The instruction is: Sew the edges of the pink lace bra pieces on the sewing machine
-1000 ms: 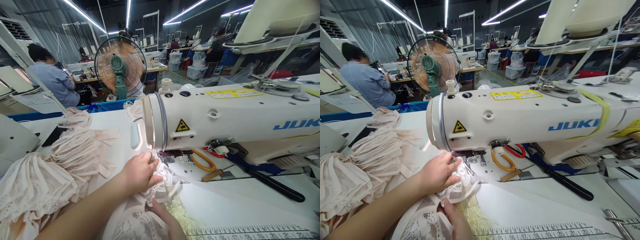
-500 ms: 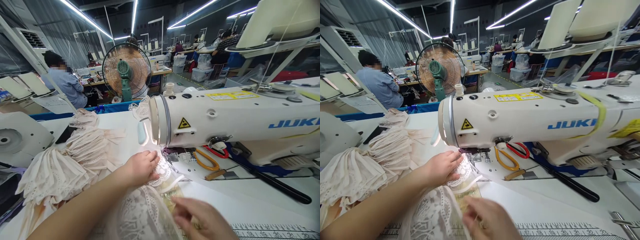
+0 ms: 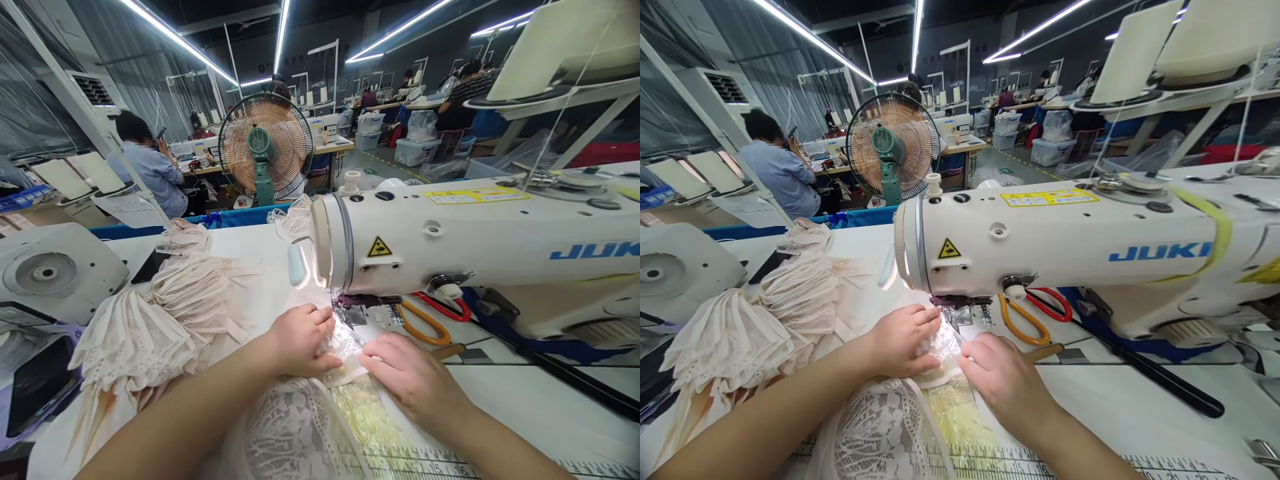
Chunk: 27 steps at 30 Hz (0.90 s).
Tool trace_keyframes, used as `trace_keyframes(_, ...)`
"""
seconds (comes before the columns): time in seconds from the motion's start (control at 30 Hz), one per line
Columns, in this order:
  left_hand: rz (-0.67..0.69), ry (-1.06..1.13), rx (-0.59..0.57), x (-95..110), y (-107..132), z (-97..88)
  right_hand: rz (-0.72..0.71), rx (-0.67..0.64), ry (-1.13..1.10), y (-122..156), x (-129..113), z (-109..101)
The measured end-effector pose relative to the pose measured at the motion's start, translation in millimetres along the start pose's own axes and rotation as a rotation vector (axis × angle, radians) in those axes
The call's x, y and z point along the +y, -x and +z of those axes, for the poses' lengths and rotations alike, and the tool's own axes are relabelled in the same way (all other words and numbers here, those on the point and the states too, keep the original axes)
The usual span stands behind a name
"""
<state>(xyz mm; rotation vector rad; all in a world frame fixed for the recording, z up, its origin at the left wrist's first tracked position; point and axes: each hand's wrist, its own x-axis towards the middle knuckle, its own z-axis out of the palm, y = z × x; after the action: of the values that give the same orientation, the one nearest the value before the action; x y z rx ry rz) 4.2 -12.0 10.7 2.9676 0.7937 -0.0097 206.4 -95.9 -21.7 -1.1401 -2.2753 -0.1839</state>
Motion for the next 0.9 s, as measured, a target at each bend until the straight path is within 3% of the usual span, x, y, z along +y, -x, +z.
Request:
trace_keyframes(0.27, 0.024, 0.025, 0.006, -11.5, 2.3, 9.2, -0.034, -0.020, 0.005, -1.4, 0.4, 7.1)
trace_keyframes(0.47, 0.041, 0.016, -0.014, -20.1, -1.4, 8.5, -0.012, -0.057, 0.032, -2.6, 0.3, 11.4)
trace_keyframes(0.7, 0.072, 0.028, -0.018, -34.5, -6.3, 3.9, 0.005, -0.010, 0.086, -7.7, -2.9, 13.2)
trace_keyframes(0.9, 0.236, 0.083, 0.076, -5.7, 4.1, -0.8, 0.024, -0.002, 0.103, -7.0, -3.3, 17.1)
